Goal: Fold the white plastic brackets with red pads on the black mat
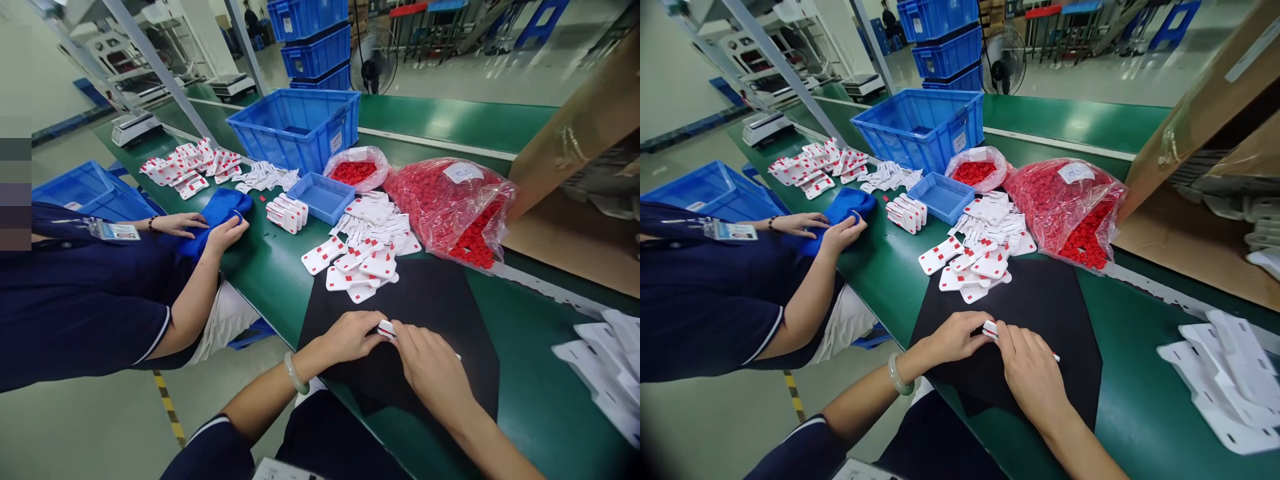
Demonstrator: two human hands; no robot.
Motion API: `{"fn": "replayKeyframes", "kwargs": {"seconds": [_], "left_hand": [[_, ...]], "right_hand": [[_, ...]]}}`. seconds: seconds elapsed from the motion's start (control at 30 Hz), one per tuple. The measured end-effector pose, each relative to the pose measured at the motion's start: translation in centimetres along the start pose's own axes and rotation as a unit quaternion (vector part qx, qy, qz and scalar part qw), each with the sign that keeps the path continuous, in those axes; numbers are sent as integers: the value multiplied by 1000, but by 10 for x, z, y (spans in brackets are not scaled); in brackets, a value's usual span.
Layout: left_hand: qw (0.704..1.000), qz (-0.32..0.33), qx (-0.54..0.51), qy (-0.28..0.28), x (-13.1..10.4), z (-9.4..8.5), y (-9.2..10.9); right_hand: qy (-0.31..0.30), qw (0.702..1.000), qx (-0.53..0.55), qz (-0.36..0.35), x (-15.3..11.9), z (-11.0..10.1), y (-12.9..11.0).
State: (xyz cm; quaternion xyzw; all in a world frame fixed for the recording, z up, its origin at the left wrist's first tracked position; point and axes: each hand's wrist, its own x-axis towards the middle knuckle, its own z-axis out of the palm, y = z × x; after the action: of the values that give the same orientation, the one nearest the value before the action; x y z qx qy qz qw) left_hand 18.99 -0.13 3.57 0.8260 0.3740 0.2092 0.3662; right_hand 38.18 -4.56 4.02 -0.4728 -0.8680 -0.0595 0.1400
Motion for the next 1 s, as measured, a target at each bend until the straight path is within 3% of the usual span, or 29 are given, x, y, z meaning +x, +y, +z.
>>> {"fn": "replayKeyframes", "kwargs": {"seconds": [0.37,0.5,0.6,0.67,0.73,0.8,0.83,0.93,1.0], "left_hand": [[999,-38,-23,13,5,1,-2],[997,-43,-56,29,7,-1,-3],[992,-52,-87,71,6,5,-2],[976,-75,-162,128,4,13,4],[940,-84,-287,163,1,20,12],[906,-73,-380,169,-1,24,21],[905,-66,-388,161,-2,23,25],[941,-79,-300,135,-3,11,35],[968,-85,-210,109,-3,2,39]], "right_hand": [[24,999,25,18,3,7,1],[20,996,68,58,7,9,3],[43,983,124,127,11,6,7],[66,964,178,186,11,2,6],[75,941,241,224,9,-2,2],[71,922,298,236,4,-5,-4],[71,915,316,241,2,-7,-6],[94,900,332,268,-6,-17,-7],[99,916,296,253,-8,-25,-3]]}}
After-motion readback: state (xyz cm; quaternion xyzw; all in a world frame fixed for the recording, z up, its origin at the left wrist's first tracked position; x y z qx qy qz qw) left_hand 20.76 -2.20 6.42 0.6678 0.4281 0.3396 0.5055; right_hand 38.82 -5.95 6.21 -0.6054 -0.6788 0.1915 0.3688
